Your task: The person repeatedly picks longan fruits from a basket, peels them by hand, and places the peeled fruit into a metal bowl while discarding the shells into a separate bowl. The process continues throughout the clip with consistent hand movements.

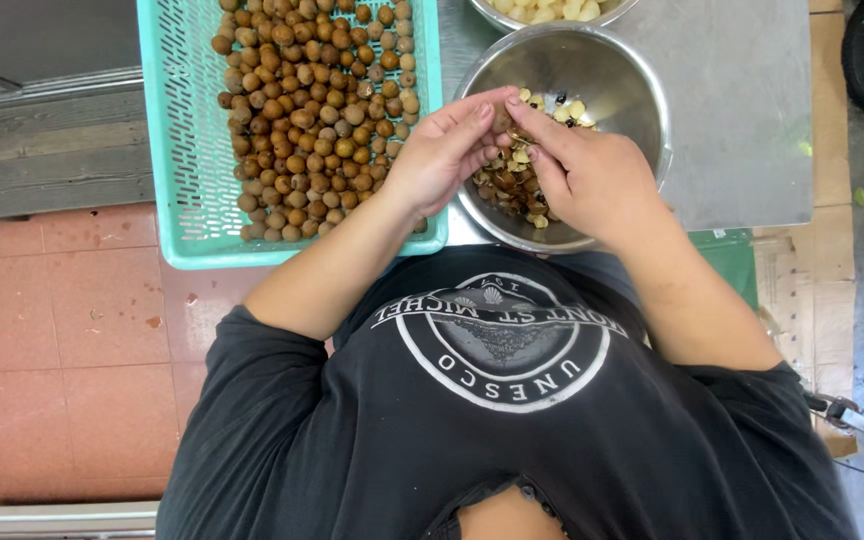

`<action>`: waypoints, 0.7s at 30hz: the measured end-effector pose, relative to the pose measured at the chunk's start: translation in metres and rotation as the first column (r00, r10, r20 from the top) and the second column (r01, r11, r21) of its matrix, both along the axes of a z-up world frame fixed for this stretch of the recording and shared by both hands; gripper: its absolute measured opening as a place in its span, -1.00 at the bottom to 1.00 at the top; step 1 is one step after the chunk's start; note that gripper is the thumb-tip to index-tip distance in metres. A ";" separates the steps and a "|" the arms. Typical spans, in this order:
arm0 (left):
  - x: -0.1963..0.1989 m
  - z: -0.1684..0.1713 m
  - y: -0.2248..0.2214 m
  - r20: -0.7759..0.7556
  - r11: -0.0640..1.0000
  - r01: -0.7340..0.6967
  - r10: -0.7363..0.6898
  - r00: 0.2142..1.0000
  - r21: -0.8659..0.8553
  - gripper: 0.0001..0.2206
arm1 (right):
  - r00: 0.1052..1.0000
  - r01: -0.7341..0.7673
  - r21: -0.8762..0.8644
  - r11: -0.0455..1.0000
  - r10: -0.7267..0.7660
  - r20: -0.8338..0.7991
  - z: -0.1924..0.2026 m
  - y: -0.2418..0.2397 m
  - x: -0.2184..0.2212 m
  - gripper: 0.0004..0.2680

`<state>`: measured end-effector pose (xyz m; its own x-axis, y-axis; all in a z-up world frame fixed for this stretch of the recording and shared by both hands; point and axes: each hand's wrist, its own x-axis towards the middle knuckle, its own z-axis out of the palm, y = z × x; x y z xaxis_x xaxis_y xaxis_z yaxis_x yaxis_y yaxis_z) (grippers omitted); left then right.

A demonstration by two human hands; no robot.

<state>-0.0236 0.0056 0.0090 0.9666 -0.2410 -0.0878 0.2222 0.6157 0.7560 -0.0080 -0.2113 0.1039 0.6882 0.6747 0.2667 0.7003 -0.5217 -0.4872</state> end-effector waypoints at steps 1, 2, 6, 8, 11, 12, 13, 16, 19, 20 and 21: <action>0.002 -0.004 -0.003 -0.010 1.000 -0.012 0.012 1.000 -0.003 -0.65 | 1.000 0.012 -0.026 1.000 -0.012 0.007 0.001 -0.001 0.000 -0.62; 0.004 -0.007 -0.005 -0.007 0.999 -0.035 0.035 0.999 0.026 -0.65 | 1.000 0.024 -0.051 0.998 -0.023 0.014 0.002 -0.002 0.001 -0.61; 0.006 -0.020 -0.015 0.035 0.981 -0.122 0.118 0.992 0.151 -0.67 | 0.998 0.025 -0.089 0.996 -0.019 0.066 -0.001 -0.005 0.004 -0.62; 0.008 -0.024 -0.018 0.061 0.969 -0.160 0.151 0.987 0.186 -0.67 | 0.993 0.030 -0.099 0.995 -0.019 0.113 -0.007 -0.006 0.006 -0.64; 0.010 -0.030 -0.021 0.080 0.957 -0.210 0.197 0.977 0.198 -0.69 | 0.986 0.040 -0.073 0.996 -0.028 0.163 -0.018 -0.003 0.009 -0.64; 0.011 -0.032 -0.023 0.086 0.952 -0.226 0.213 0.973 0.204 -0.69 | 0.984 0.044 -0.059 0.997 -0.033 0.177 -0.022 -0.002 0.010 -0.64; 0.011 -0.034 -0.024 0.092 0.947 -0.243 0.228 0.969 0.210 -0.70 | 0.977 0.059 -0.056 0.997 -0.047 0.206 -0.027 -0.001 0.011 -0.63; 0.015 -0.041 -0.028 0.129 0.939 -0.290 0.269 0.954 0.184 -0.73 | 0.959 0.102 -0.038 0.994 -0.088 0.270 -0.040 0.003 0.014 -0.63; 0.022 -0.049 -0.028 0.188 0.919 -0.332 0.295 0.937 0.214 -0.75 | 0.970 0.121 0.000 0.993 -0.119 0.211 -0.054 0.005 0.017 -0.65; 0.025 -0.052 -0.027 0.154 0.922 -0.316 0.287 0.945 0.221 -0.76 | 0.980 0.124 0.024 0.992 -0.126 0.156 -0.059 0.006 0.019 -0.66; 0.029 -0.053 -0.025 0.120 0.926 -0.300 0.279 0.953 0.229 -0.76 | 0.986 0.128 0.048 0.991 -0.132 0.100 -0.063 0.007 0.022 -0.67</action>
<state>0.0050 -0.0194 -0.0444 0.9974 0.0686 -0.0237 -0.0090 0.4404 0.8978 0.0136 -0.2047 0.0413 0.7367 0.5684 0.3664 0.6755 -0.5925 -0.4390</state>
